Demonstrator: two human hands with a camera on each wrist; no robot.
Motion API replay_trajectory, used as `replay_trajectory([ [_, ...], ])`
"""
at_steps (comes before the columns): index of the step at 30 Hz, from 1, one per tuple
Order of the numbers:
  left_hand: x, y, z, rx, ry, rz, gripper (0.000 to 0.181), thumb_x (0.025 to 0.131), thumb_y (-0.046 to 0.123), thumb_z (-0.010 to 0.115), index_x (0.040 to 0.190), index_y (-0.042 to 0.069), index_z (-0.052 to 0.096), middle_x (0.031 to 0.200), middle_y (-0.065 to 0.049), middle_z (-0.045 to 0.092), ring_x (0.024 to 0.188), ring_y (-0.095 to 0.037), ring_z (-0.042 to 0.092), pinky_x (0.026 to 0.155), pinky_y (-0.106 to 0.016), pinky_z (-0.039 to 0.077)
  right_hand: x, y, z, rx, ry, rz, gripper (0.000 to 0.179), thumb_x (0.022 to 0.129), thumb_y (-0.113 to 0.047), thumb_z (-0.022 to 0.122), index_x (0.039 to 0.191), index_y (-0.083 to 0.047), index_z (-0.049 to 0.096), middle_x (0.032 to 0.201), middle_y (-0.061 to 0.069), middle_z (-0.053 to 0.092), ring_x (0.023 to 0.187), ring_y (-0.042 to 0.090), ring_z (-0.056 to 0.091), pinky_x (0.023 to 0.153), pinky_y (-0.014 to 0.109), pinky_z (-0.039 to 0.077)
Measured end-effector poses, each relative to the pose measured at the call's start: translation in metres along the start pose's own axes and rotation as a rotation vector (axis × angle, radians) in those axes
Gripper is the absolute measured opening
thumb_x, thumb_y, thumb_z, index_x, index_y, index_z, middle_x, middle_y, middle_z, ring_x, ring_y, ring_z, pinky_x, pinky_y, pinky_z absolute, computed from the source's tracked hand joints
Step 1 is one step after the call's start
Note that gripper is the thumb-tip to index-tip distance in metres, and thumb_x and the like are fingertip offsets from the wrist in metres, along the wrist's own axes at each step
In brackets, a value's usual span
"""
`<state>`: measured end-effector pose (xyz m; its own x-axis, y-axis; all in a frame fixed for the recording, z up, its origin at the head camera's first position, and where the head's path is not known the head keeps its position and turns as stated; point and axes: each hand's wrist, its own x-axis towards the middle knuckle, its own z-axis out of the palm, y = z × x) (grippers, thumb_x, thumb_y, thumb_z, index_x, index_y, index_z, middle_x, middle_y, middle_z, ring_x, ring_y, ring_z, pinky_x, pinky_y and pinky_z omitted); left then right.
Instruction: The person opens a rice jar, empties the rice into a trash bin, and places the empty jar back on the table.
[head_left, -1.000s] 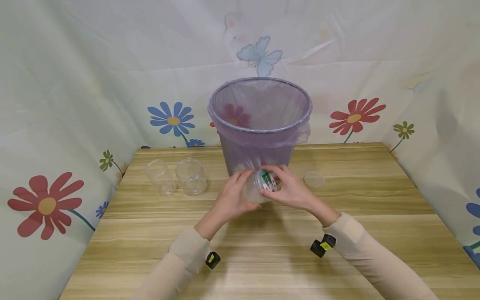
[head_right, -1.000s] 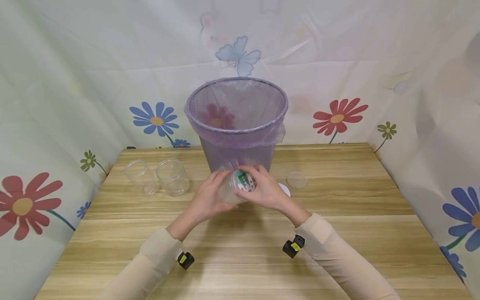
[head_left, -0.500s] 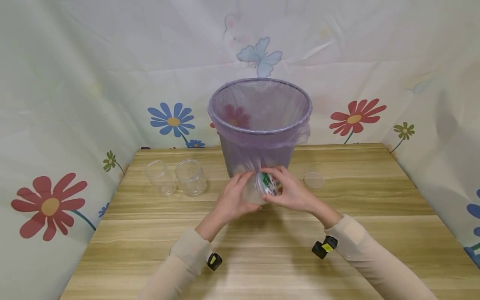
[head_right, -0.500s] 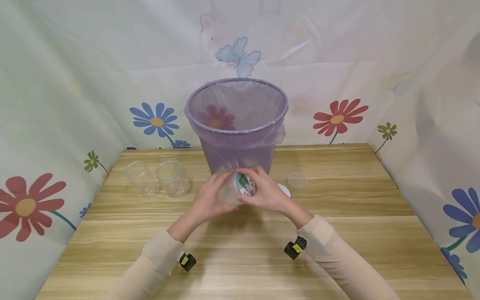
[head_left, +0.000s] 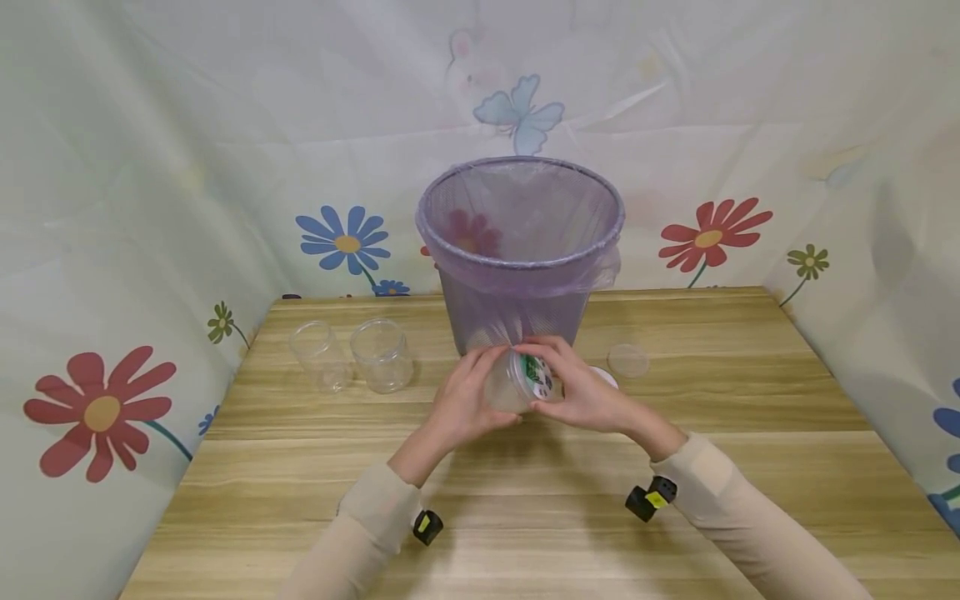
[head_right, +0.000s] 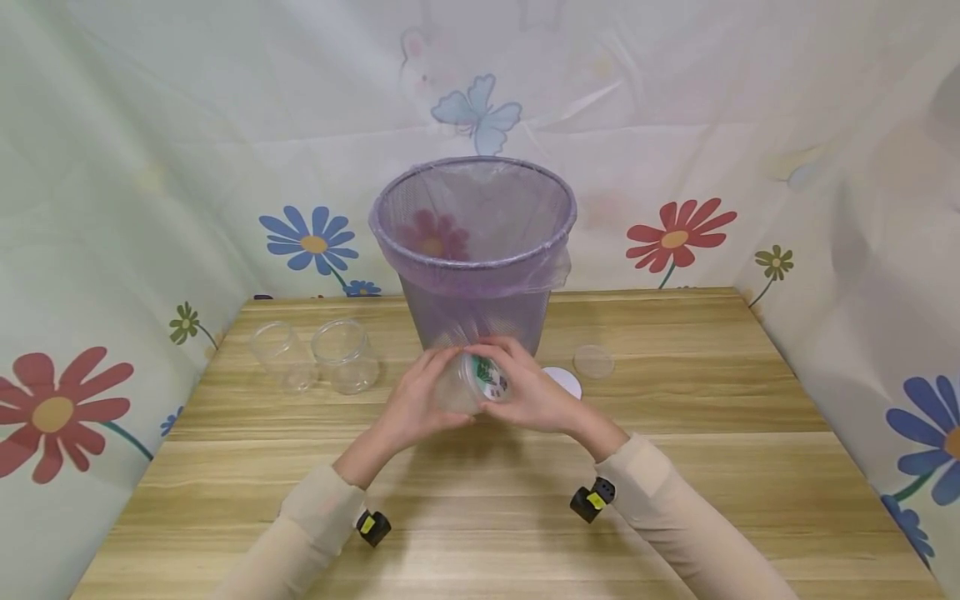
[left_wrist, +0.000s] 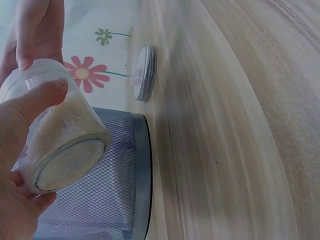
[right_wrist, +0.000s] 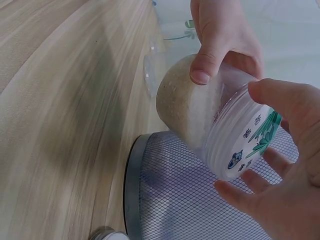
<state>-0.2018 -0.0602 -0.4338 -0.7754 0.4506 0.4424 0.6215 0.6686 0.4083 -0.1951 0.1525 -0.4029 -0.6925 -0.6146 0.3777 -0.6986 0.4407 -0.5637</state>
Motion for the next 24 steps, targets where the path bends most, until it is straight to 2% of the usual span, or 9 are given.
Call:
replay_trajectory([
  [5,-0.0015,-0.0025,0.0004,-0.008,0.015,0.011,0.093,0.055,0.037,0.087,0.133,0.011,0.043,0.124,-0.007,0.05,0.109,-0.023,0.053,0.089,-0.039,0.048,-0.0006,-0.0011,0.0019,0.005,-0.001,-0.022,0.073,0.076,-0.009,0.073,0.139,-0.012,0.035,0.138,0.018,0.032,0.127,0.028,0.035,0.095,0.047,0.042],
  [9,-0.0022,-0.0033,0.0001,-0.008,0.028,0.014,0.093,0.055,0.037,0.087,0.133,0.011,0.044,0.122,-0.007,0.05,0.108,-0.023,0.053,0.089,-0.038,0.049,-0.0001,-0.0035,0.002,-0.022,0.048,0.003,0.069,0.078,-0.013,0.072,0.138,-0.01,0.037,0.136,0.016,0.035,0.122,0.027,0.04,0.092,0.045,0.044],
  [12,-0.0023,-0.0029,0.0,-0.001,0.033,0.012,0.093,0.054,0.037,0.087,0.132,0.011,0.044,0.122,-0.007,0.05,0.109,-0.023,0.053,0.089,-0.038,0.048,0.0004,-0.0061,0.0011,-0.042,0.097,0.065,0.062,0.082,-0.016,0.069,0.136,-0.009,0.04,0.13,0.015,0.04,0.111,0.027,0.048,0.082,0.039,0.05],
  [16,-0.0032,-0.0005,0.0002,0.006,0.029,0.013,0.093,0.054,0.037,0.087,0.132,0.011,0.044,0.122,-0.007,0.05,0.109,-0.023,0.052,0.09,-0.038,0.048,0.0014,-0.0078,0.0001,-0.093,0.14,0.188,0.056,0.084,-0.023,0.066,0.133,-0.006,0.044,0.121,0.017,0.047,0.096,0.028,0.056,0.07,0.033,0.052],
  [20,-0.0041,0.0022,0.0009,0.011,0.026,0.021,0.092,0.054,0.037,0.087,0.132,0.01,0.044,0.122,-0.008,0.05,0.11,-0.024,0.052,0.09,-0.039,0.048,0.0017,-0.0066,0.0012,-0.153,0.136,0.284,0.058,0.084,-0.028,0.065,0.132,-0.003,0.044,0.118,0.019,0.052,0.094,0.028,0.058,0.07,0.036,0.052],
  [24,-0.0039,0.0038,0.0021,0.016,0.018,0.016,0.093,0.054,0.037,0.087,0.132,0.01,0.044,0.123,-0.009,0.05,0.111,-0.025,0.051,0.091,-0.039,0.047,0.0014,-0.0057,0.0028,-0.141,0.109,0.32,0.059,0.084,-0.03,0.065,0.132,-0.002,0.044,0.118,0.019,0.053,0.094,0.027,0.06,0.073,0.037,0.052],
])
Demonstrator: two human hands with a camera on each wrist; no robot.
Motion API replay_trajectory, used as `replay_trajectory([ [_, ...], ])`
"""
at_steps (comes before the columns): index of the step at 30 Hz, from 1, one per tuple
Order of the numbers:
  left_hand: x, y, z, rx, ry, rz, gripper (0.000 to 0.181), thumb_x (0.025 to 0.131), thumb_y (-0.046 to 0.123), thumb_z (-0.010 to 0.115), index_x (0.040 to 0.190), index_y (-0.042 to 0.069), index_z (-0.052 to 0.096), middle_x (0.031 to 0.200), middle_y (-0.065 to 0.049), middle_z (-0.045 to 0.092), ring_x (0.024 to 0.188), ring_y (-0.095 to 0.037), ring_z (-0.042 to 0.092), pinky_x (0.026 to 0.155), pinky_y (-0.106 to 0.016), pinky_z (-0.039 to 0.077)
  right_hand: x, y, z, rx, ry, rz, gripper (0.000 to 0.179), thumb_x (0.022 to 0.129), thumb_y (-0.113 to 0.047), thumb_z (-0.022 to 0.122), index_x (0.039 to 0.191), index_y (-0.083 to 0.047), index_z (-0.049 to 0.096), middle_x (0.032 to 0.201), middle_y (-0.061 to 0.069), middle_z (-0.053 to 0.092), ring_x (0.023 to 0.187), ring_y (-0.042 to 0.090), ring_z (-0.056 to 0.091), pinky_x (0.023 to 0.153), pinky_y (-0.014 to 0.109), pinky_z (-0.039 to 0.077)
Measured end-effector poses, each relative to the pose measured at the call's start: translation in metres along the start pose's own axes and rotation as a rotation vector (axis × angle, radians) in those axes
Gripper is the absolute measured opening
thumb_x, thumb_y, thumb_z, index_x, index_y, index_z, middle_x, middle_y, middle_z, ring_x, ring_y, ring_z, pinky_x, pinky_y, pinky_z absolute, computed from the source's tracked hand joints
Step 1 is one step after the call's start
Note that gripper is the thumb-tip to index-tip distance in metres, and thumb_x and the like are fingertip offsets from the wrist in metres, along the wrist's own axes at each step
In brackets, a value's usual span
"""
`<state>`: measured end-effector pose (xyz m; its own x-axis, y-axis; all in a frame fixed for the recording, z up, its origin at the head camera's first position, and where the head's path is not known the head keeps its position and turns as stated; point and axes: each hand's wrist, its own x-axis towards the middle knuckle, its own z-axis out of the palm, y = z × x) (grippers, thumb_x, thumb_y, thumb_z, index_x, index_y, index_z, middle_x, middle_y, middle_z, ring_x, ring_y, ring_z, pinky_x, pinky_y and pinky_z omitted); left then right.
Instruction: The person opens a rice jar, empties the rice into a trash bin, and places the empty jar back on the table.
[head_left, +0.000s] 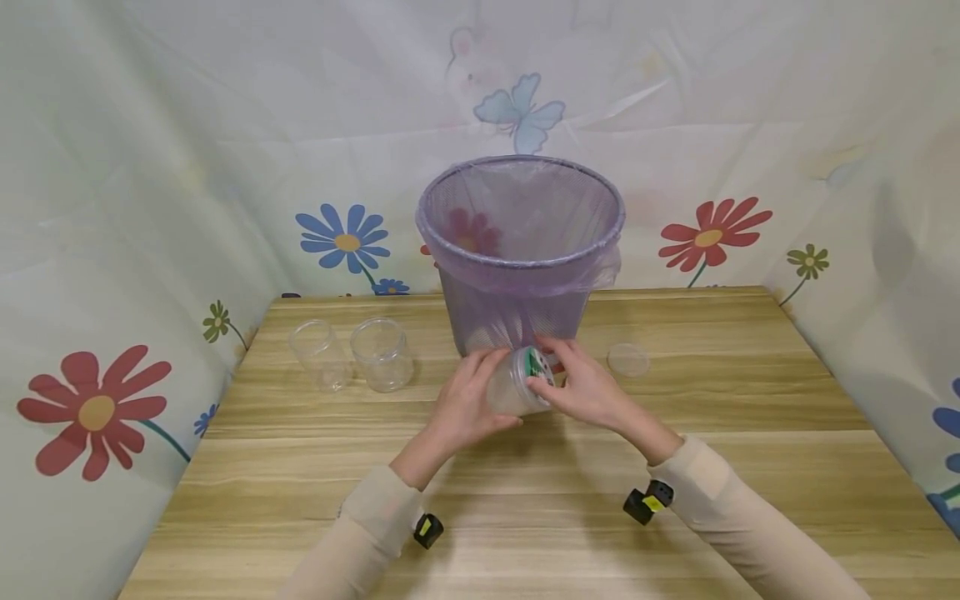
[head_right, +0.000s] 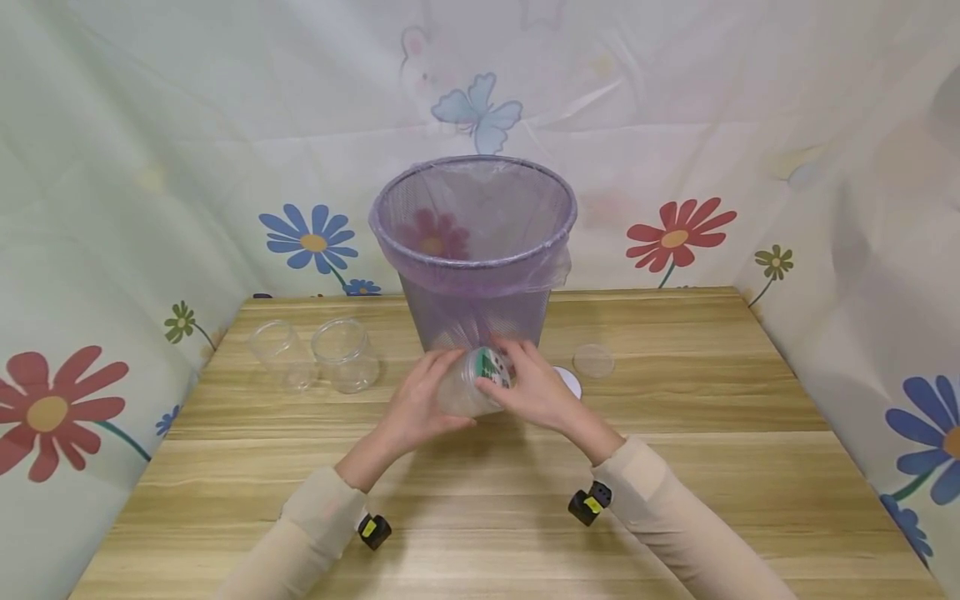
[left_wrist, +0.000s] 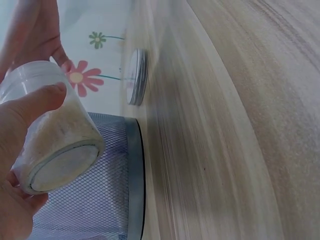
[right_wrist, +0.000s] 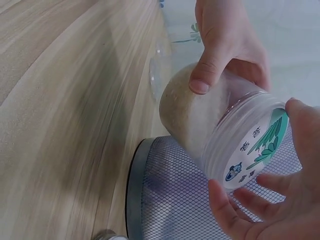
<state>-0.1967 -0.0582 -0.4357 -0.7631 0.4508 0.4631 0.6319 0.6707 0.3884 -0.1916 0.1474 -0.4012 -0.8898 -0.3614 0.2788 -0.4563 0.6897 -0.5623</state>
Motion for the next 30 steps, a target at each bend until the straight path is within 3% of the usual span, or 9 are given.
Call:
replay_trajectory([
  [13,0.0007,-0.0008,0.0025,0.007,-0.003,0.005,0.094,0.054,0.035,0.088,0.132,0.01,0.043,0.124,-0.008,0.049,0.112,-0.024,0.05,0.092,-0.038,0.046,-0.0004,-0.0019,-0.0023,0.047,-0.043,-0.057,0.06,0.08,-0.024,0.07,0.131,-0.003,0.046,0.111,0.016,0.053,0.09,0.023,0.057,0.065,0.028,0.05],
  [23,0.0008,-0.0015,0.0042,0.02,-0.009,0.004,0.095,0.053,0.035,0.088,0.133,0.011,0.042,0.126,-0.009,0.048,0.113,-0.025,0.05,0.093,-0.039,0.046,-0.0029,0.0025,-0.0038,0.135,-0.098,-0.171,0.068,0.077,-0.014,0.072,0.136,-0.007,0.04,0.126,0.016,0.043,0.096,0.025,0.054,0.072,0.036,0.055],
  [30,0.0009,-0.0007,0.0035,0.025,-0.013,-0.001,0.095,0.055,0.036,0.087,0.134,0.011,0.041,0.127,-0.009,0.047,0.114,-0.025,0.049,0.095,-0.038,0.044,-0.0042,0.005,-0.0055,0.126,-0.123,-0.234,0.071,0.075,-0.012,0.072,0.138,-0.01,0.038,0.134,0.012,0.038,0.095,0.024,0.05,0.063,0.034,0.051],
])
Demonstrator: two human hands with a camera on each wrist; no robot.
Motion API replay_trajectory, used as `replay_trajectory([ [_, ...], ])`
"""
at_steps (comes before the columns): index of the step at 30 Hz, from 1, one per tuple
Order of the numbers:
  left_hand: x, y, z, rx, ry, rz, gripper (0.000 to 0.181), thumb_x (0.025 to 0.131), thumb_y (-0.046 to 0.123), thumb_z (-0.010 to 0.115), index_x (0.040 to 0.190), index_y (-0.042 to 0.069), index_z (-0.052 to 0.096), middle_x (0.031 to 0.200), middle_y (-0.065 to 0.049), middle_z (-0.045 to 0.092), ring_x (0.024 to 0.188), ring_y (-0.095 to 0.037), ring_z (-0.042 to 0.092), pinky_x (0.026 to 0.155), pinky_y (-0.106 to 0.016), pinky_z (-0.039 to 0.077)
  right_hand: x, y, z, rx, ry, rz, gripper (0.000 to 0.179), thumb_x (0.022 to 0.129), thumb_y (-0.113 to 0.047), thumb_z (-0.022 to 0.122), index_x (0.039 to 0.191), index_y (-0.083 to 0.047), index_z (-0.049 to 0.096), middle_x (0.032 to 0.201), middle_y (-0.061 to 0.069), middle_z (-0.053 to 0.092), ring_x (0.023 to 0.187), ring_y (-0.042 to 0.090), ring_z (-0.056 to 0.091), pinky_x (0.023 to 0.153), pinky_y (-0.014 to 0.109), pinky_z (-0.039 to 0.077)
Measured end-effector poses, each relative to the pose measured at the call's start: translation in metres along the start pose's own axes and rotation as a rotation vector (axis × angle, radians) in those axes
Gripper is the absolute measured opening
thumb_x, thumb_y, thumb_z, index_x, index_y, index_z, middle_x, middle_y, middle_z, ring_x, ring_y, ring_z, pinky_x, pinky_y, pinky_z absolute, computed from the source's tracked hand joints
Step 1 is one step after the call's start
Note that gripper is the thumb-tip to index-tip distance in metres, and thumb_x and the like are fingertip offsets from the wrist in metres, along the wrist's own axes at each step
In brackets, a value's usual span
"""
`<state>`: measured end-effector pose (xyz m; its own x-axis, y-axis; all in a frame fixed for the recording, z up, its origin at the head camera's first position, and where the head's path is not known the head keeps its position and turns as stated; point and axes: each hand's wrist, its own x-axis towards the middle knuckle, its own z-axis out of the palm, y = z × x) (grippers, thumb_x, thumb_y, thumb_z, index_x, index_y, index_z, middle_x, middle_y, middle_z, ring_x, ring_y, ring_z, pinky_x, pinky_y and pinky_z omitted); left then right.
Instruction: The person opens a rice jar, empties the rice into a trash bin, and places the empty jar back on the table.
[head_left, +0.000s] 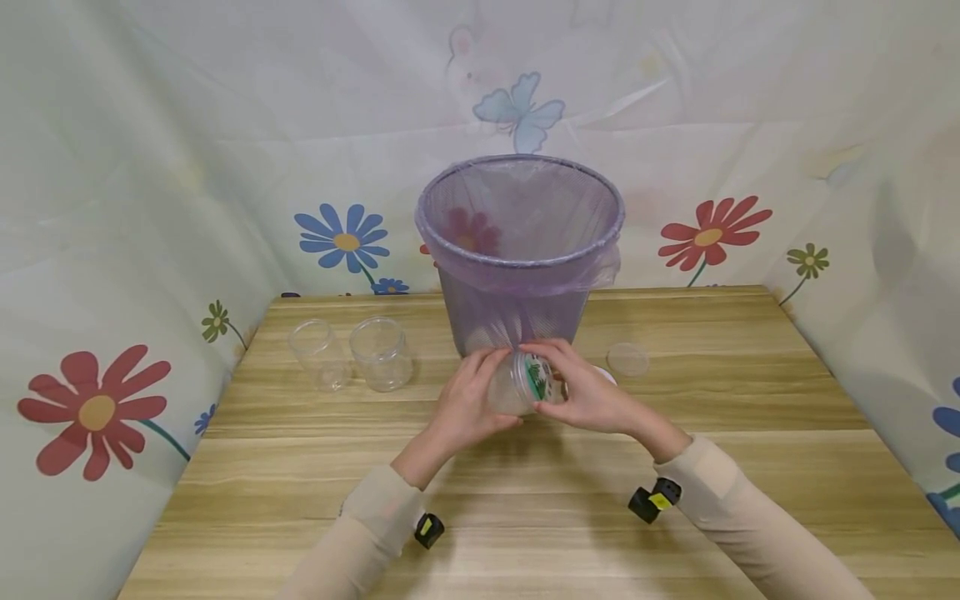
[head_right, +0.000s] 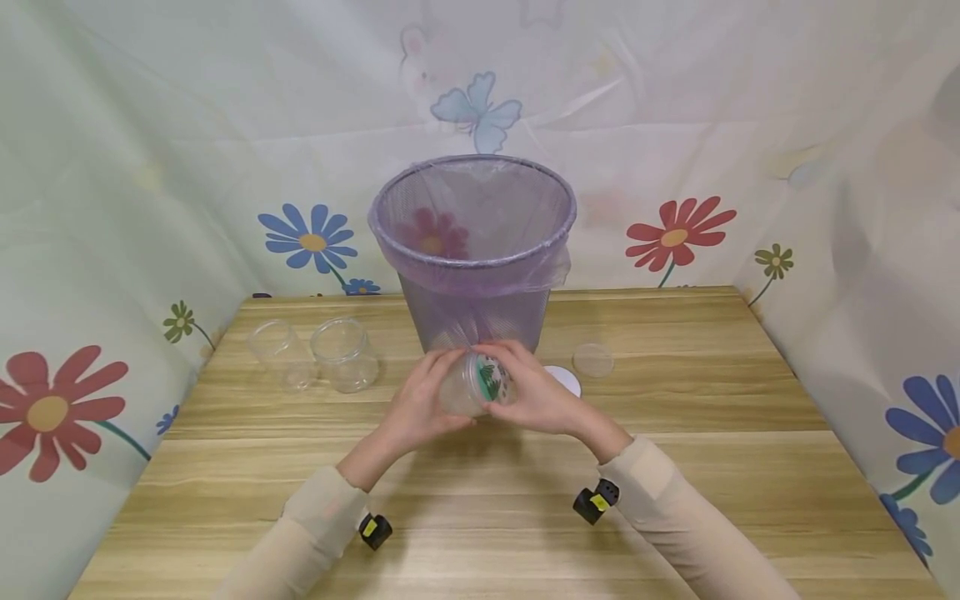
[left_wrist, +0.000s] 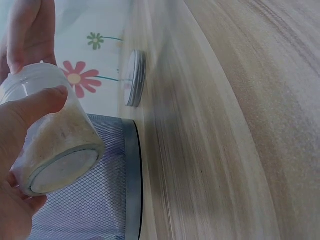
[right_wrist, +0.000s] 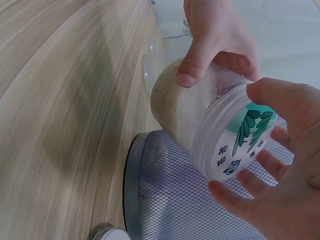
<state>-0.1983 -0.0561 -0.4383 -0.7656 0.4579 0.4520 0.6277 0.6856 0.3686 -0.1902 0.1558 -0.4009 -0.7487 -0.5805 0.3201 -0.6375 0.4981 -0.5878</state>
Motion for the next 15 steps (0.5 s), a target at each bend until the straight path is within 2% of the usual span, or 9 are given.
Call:
replay_trajectory([
  [4,-0.0003,0.0009,-0.0005,-0.001,0.004,0.003,0.096,0.055,0.036,0.087,0.134,0.01,0.041,0.127,-0.009,0.047,0.115,-0.025,0.049,0.096,-0.038,0.044,-0.0002,0.0014,0.0002,-0.006,-0.019,-0.021,0.072,0.075,-0.011,0.071,0.139,-0.011,0.036,0.138,0.012,0.034,0.114,0.025,0.044,0.078,0.041,0.05],
  [7,-0.0004,0.0008,-0.0004,-0.006,0.015,0.012,0.095,0.055,0.036,0.087,0.134,0.009,0.042,0.127,-0.01,0.048,0.114,-0.025,0.049,0.095,-0.038,0.044,-0.0006,0.0016,0.0006,-0.007,-0.019,-0.046,0.073,0.075,-0.008,0.071,0.138,-0.01,0.035,0.14,0.016,0.031,0.126,0.027,0.037,0.092,0.046,0.044],
  [12,-0.0002,-0.0004,0.0005,-0.006,0.031,0.013,0.094,0.055,0.036,0.087,0.133,0.009,0.043,0.126,-0.01,0.048,0.113,-0.025,0.049,0.095,-0.038,0.045,-0.0012,0.0008,0.0012,-0.005,-0.012,-0.085,0.075,0.073,-0.003,0.069,0.139,-0.008,0.034,0.14,0.022,0.028,0.13,0.032,0.032,0.098,0.049,0.039],
  [15,0.0003,-0.0011,0.0013,-0.007,0.038,0.008,0.094,0.054,0.036,0.087,0.132,0.009,0.043,0.125,-0.009,0.048,0.113,-0.024,0.05,0.095,-0.038,0.045,-0.0007,0.0005,0.0018,-0.016,0.017,-0.06,0.075,0.075,-0.007,0.07,0.139,-0.007,0.032,0.138,0.02,0.03,0.124,0.03,0.038,0.094,0.045,0.044],
])
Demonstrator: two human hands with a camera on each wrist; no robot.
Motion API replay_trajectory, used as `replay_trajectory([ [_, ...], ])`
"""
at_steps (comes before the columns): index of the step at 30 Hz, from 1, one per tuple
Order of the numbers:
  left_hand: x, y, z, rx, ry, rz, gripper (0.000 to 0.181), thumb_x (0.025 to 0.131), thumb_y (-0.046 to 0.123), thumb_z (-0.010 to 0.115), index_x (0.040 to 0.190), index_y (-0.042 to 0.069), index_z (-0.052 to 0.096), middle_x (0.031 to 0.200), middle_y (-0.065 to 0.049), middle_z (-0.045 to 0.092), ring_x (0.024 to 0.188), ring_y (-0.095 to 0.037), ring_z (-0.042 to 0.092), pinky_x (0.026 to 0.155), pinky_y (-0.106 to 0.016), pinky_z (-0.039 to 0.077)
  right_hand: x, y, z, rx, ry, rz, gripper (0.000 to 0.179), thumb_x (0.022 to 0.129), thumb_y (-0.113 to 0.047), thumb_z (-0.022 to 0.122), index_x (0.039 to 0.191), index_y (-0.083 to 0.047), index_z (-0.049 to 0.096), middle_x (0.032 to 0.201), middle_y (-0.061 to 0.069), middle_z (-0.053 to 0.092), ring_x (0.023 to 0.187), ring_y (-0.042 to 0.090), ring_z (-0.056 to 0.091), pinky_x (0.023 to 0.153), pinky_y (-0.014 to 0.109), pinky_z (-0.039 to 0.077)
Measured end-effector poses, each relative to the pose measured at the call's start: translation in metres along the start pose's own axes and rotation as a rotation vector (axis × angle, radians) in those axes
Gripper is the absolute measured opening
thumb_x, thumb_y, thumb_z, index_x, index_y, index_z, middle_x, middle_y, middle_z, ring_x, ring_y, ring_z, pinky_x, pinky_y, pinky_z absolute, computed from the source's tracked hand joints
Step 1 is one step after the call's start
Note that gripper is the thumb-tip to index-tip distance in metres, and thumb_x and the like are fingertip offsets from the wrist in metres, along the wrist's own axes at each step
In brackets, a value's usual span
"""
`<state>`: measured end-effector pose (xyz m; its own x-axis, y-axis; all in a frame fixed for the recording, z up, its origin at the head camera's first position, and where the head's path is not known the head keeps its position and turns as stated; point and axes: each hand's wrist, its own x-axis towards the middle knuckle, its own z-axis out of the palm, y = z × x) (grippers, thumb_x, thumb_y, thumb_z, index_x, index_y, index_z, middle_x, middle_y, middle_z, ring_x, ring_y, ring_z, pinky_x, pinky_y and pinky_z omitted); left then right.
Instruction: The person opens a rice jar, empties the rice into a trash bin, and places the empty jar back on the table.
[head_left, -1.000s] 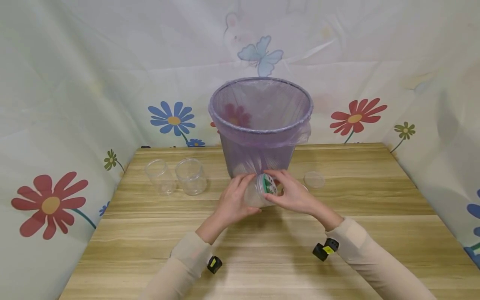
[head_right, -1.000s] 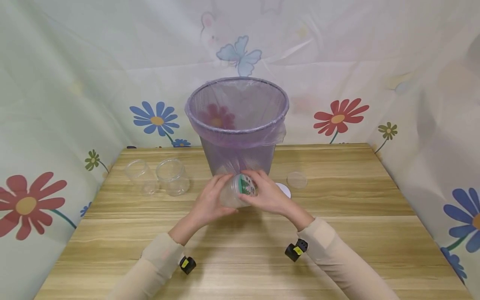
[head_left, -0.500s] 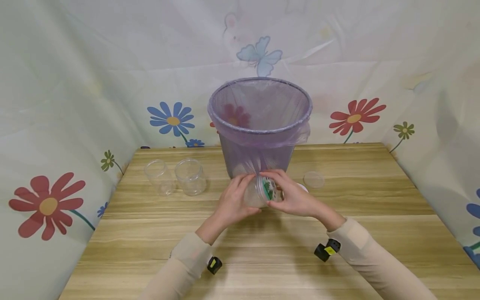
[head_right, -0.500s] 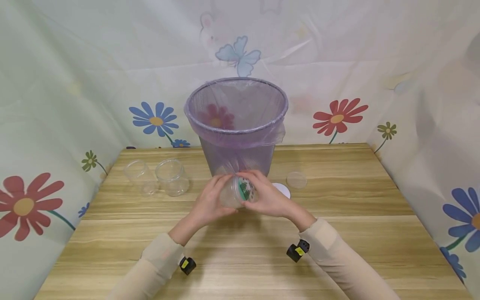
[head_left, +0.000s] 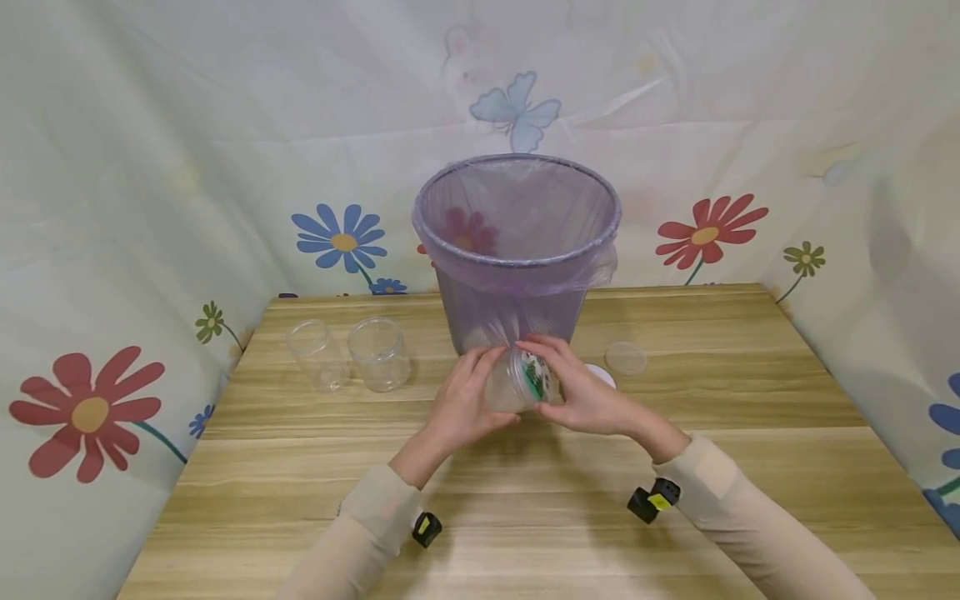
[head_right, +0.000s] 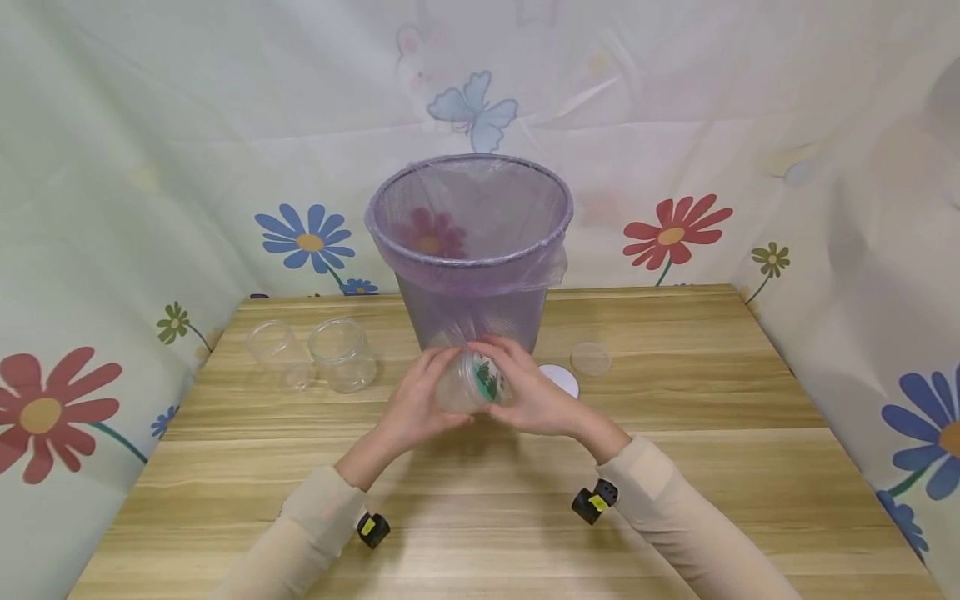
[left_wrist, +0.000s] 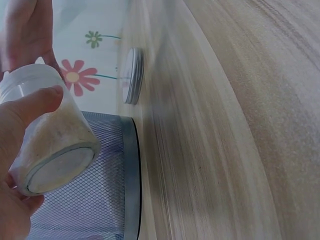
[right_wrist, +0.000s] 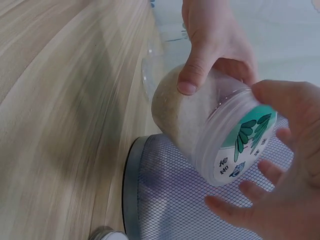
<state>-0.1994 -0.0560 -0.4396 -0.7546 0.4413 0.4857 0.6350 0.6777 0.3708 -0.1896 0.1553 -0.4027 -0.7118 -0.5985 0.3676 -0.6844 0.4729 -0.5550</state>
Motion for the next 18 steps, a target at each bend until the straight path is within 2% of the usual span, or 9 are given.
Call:
replay_trajectory([
  [3,0.0003,-0.0007,0.0007,-0.005,0.006,-0.003,0.093,0.054,0.036,0.088,0.132,0.01,0.043,0.126,-0.009,0.048,0.113,-0.024,0.05,0.095,-0.038,0.044,0.0018,-0.0022,0.0005,-0.011,0.053,0.082,0.07,0.079,-0.016,0.07,0.139,-0.007,0.034,0.131,0.019,0.037,0.107,0.029,0.049,0.079,0.037,0.05],
  [6,0.0002,-0.0002,0.001,-0.011,0.023,0.003,0.093,0.053,0.035,0.088,0.132,0.011,0.044,0.125,-0.009,0.049,0.113,-0.024,0.05,0.095,-0.038,0.044,0.0032,-0.0045,0.0006,-0.014,0.095,0.188,0.062,0.084,-0.021,0.066,0.136,-0.005,0.038,0.124,0.019,0.044,0.096,0.029,0.053,0.068,0.032,0.05],
  [12,0.0008,0.0028,0.001,0.007,0.068,0.043,0.093,0.052,0.034,0.089,0.13,0.01,0.046,0.123,-0.01,0.05,0.112,-0.025,0.05,0.094,-0.039,0.045,0.0061,-0.0078,0.0004,-0.021,0.085,0.347,0.06,0.086,-0.029,0.062,0.136,-0.005,0.038,0.125,0.021,0.046,0.1,0.032,0.057,0.075,0.04,0.051],
  [18,0.0027,0.0045,0.0009,0.024,0.075,0.049,0.093,0.054,0.034,0.088,0.132,0.011,0.044,0.125,-0.01,0.048,0.114,-0.025,0.047,0.096,-0.039,0.043,0.0084,-0.0075,0.0024,-0.062,0.06,0.397,0.066,0.084,-0.037,0.063,0.136,-0.006,0.038,0.122,0.021,0.048,0.098,0.032,0.054,0.077,0.041,0.048],
])
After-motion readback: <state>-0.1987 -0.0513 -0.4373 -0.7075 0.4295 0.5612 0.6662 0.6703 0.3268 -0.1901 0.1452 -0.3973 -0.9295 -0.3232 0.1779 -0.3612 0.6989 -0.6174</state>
